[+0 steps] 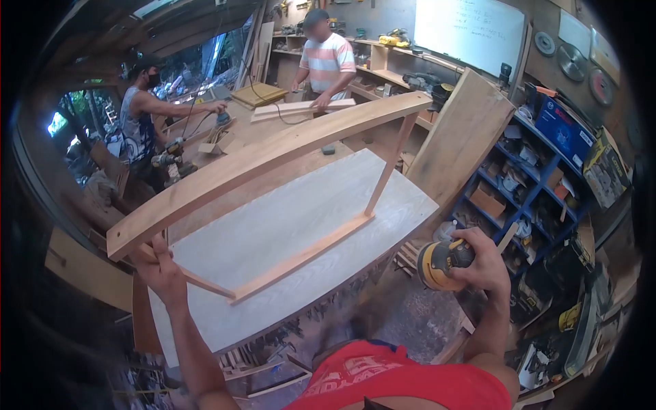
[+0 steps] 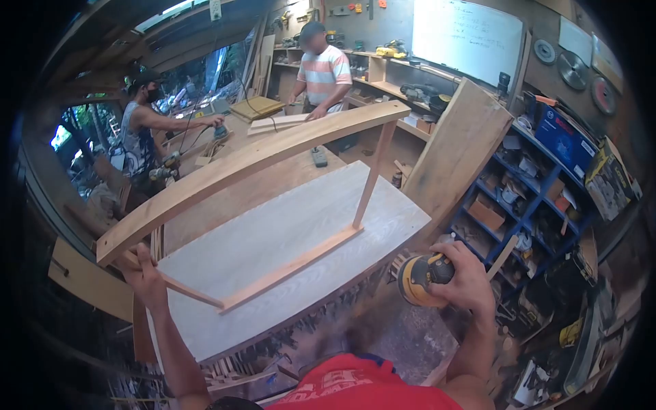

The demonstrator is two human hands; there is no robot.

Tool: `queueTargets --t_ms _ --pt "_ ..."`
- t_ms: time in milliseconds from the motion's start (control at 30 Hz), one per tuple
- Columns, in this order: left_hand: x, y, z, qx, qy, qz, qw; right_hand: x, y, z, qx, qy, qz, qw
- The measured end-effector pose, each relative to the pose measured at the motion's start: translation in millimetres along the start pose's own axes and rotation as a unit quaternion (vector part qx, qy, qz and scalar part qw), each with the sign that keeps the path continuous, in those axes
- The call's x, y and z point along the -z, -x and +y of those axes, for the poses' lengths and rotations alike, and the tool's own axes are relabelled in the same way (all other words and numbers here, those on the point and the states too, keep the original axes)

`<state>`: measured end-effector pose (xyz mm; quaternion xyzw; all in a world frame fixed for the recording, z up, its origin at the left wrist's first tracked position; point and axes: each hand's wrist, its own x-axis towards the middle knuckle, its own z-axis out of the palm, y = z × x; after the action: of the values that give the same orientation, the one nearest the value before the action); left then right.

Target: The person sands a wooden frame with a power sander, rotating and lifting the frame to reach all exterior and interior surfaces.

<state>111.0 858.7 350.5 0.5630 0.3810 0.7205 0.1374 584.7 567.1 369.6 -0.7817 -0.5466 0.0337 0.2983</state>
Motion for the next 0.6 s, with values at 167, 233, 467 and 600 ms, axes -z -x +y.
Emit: queueTargets --t_ms 167,233,467,600 --pt "9.0 -12.2 -5.5 0.041 -0.080 0.022 0.996 -10.1 -11.4 25.2 0.051 -0.023 -0.009 0.998" --pt "25.1 -26.9 -18.7 -0.070 -0.340 0.038 0.937 -17.2 -20.5 45.1 0.061 -0.037 -0.015 0.997" --pt "-66.0 6.4 124.6 -0.420 -0.458 -0.087 0.779 -33.6 -63.8 91.9 0.079 -0.057 -0.085 0.992" --pt "-153.9 -35.3 114.1 -0.445 -0.491 -0.204 0.721 -61.0 -93.2 113.4 0.122 -0.045 -0.129 0.983"
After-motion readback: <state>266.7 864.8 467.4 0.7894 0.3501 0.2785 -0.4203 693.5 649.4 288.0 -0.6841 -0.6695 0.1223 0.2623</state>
